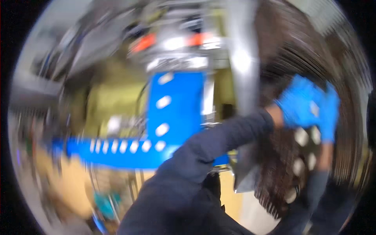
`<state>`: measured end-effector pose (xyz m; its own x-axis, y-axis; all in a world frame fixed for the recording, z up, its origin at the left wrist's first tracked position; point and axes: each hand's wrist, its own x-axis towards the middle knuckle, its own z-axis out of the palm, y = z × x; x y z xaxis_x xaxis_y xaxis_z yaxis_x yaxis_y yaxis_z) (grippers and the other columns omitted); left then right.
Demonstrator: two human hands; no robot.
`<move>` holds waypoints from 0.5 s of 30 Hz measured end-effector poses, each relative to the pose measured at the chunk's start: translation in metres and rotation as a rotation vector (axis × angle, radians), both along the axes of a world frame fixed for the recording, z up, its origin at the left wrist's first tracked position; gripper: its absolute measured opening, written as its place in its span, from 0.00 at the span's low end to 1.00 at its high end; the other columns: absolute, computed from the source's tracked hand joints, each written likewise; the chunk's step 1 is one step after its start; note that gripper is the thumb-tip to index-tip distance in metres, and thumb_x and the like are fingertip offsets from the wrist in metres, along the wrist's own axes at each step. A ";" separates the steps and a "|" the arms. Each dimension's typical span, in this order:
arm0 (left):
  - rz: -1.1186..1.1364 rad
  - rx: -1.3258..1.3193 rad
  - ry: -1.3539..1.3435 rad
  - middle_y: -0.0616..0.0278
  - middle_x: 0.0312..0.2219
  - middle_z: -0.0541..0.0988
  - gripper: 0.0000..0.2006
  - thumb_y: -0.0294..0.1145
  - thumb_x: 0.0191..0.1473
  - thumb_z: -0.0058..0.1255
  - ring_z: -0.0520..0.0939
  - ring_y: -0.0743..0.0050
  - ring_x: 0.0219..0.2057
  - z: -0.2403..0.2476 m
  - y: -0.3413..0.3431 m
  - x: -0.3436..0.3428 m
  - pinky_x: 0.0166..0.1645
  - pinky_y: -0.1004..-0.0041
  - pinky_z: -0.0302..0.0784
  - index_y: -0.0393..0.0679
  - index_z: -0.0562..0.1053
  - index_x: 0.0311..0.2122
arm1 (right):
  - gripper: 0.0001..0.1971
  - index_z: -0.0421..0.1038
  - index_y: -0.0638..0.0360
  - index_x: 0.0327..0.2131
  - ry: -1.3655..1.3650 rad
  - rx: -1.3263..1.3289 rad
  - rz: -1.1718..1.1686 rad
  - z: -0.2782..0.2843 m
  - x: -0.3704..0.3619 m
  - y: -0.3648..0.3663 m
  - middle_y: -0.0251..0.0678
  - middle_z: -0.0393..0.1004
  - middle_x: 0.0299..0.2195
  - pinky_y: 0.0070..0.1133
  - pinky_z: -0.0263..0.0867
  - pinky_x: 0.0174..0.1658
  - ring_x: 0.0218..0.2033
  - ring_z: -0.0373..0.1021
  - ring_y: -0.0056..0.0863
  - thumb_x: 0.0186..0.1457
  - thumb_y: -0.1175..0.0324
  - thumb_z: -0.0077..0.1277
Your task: The person picks up small, round dough balls from a blue conveyor belt and places them into the circular indentations of a metal baking tray. The person repeats this process, filling the tray with dough balls.
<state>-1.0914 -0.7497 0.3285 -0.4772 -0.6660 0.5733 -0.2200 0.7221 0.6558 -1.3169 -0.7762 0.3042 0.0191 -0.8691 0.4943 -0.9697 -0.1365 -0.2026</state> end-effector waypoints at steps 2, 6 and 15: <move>0.502 -0.368 0.429 0.55 0.29 0.75 0.20 0.50 0.48 0.52 0.74 0.52 0.40 -0.038 0.040 0.045 0.47 0.53 0.66 0.45 0.76 0.39 | 0.24 0.60 0.66 0.58 0.042 -0.046 0.163 0.058 0.072 0.015 0.51 0.66 0.54 0.32 0.54 0.62 0.57 0.62 0.39 0.63 0.62 0.44; 1.117 -0.076 0.229 0.53 0.34 0.75 0.16 0.39 0.52 0.52 0.75 0.52 0.40 -0.149 0.171 0.304 0.46 0.56 0.70 0.41 0.74 0.44 | 0.20 0.65 0.64 0.55 -0.075 0.328 0.701 0.023 0.313 0.076 0.46 0.68 0.54 0.27 0.59 0.59 0.56 0.64 0.36 0.60 0.71 0.48; 2.233 0.442 -0.182 0.40 0.45 0.75 0.21 0.40 0.58 0.44 0.75 0.42 0.45 -0.335 0.547 0.783 0.50 0.56 0.70 0.34 0.72 0.49 | 0.22 0.70 0.65 0.46 -0.101 0.924 1.421 -0.233 0.786 0.372 0.53 0.71 0.44 0.42 0.59 0.53 0.46 0.67 0.50 0.57 0.56 0.47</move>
